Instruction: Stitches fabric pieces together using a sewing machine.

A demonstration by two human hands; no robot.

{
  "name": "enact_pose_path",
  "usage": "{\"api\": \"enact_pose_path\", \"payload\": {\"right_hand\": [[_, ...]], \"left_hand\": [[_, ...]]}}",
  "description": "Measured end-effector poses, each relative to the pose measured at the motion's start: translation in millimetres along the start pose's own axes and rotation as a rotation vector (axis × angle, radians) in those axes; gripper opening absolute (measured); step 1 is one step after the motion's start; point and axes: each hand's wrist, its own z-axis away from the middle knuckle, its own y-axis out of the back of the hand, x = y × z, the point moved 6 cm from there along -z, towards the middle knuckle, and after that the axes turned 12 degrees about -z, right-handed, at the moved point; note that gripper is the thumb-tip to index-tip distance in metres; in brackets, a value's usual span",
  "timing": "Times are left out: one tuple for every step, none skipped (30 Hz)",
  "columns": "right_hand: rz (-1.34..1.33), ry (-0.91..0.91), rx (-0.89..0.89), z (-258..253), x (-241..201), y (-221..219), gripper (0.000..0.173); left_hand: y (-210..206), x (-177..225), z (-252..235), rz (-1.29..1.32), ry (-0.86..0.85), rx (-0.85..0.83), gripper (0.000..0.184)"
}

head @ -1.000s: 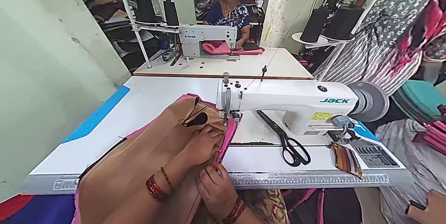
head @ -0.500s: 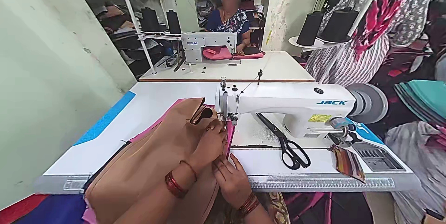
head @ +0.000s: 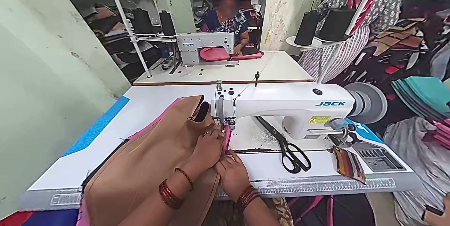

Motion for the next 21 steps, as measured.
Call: {"api": "enact_pose_path", "payload": {"right_hand": [[-0.020,-0.029,-0.024,-1.2,1.1,0.5,0.016],[-0.045,-0.062,-0.056,-2.5,2.7,1.2,0.018],[-0.074,-0.099,-0.093,-4.5,5.1,1.9,0.019],[-0.095,-0.129,-0.125,-6.4,7.9,2.2,0.021],[-0.111,-0.152,-0.140,-8.1,10.7,2.3,0.021],[-0.128,-0.173,-0.144,-9.4,13.4,2.1,0.021],[-0.143,-0.191,-0.146,-10.4,16.0,1.8,0.021],[-0.152,-0.205,-0.144,-11.9,18.3,1.3,0.022],[-0.160,-0.222,-0.155,-13.3,20.1,0.8,0.022],[-0.169,-0.242,-0.173,-14.8,22.1,0.0,0.023],[-0.180,-0.264,-0.193,-16.5,24.5,-1.2,0.024],[-0.193,-0.286,-0.215,-17.9,26.1,-2.6,0.025],[-0.202,-0.304,-0.228,-18.9,27.1,-3.9,0.026],[-0.197,-0.312,-0.231,-19.8,27.5,-5.1,0.027],[-0.188,-0.309,-0.227,-20.4,27.3,-5.8,0.027],[-0.177,-0.297,-0.214,-20.7,26.9,-6.6,0.027],[-0.180,-0.284,-0.205,-20.2,26.7,-7.0,0.027],[-0.204,-0.281,-0.220,-19.1,27.5,-7.4,0.028],[-0.263,-0.303,-0.273,-17.9,30.0,-7.6,0.033],[-0.333,-0.329,-0.334,-16.8,32.8,-6.9,0.039],[-0.373,-0.326,-0.358,-15.0,34.1,-5.7,0.043]], "left_hand": [[0.4,-0.6,-1.5,0.013,0.007,0.004,0.041],[0.7,-1.3,-3.7,0.022,0.011,0.008,0.041],[1.6,-2.4,-6.2,0.029,0.011,0.009,0.041],[2.4,-3.5,-8.5,0.035,0.009,0.006,0.042],[3.1,-4.6,-10.3,0.041,0.003,0.008,0.042],[3.5,-5.4,-11.8,0.041,-0.004,0.013,0.041],[3.5,-5.6,-13.2,0.041,-0.008,0.022,0.041],[3.4,-5.8,-14.3,0.046,-0.006,0.038,0.040],[2.8,-5.7,-14.4,0.053,0.000,0.053,0.038],[2.2,-6.0,-13.9,0.061,0.006,0.060,0.037],[1.7,-7.3,-12.9,0.077,0.010,0.062,0.036],[0.7,-9.1,-11.7,0.094,0.010,0.062,0.036],[-0.8,-10.9,-10.9,0.104,0.002,0.074,0.037],[-3.0,-12.8,-11.1,0.111,-0.013,0.103,0.037],[-5.3,-14.4,-11.7,0.121,-0.036,0.143,0.038],[-7.2,-16.3,-11.2,0.134,-0.061,0.191,0.038],[-9.1,-18.6,-8.0,0.163,-0.083,0.260,0.038],[-10.8,-22.1,-0.2,0.204,-0.085,0.351,0.036],[-13.2,-27.4,13.1,0.235,-0.045,0.450,0.036],[-18.4,-35.3,30.7,0.231,0.023,0.608,0.036],[-27.3,-45.3,50.7,0.203,0.121,0.763,0.041]]}}
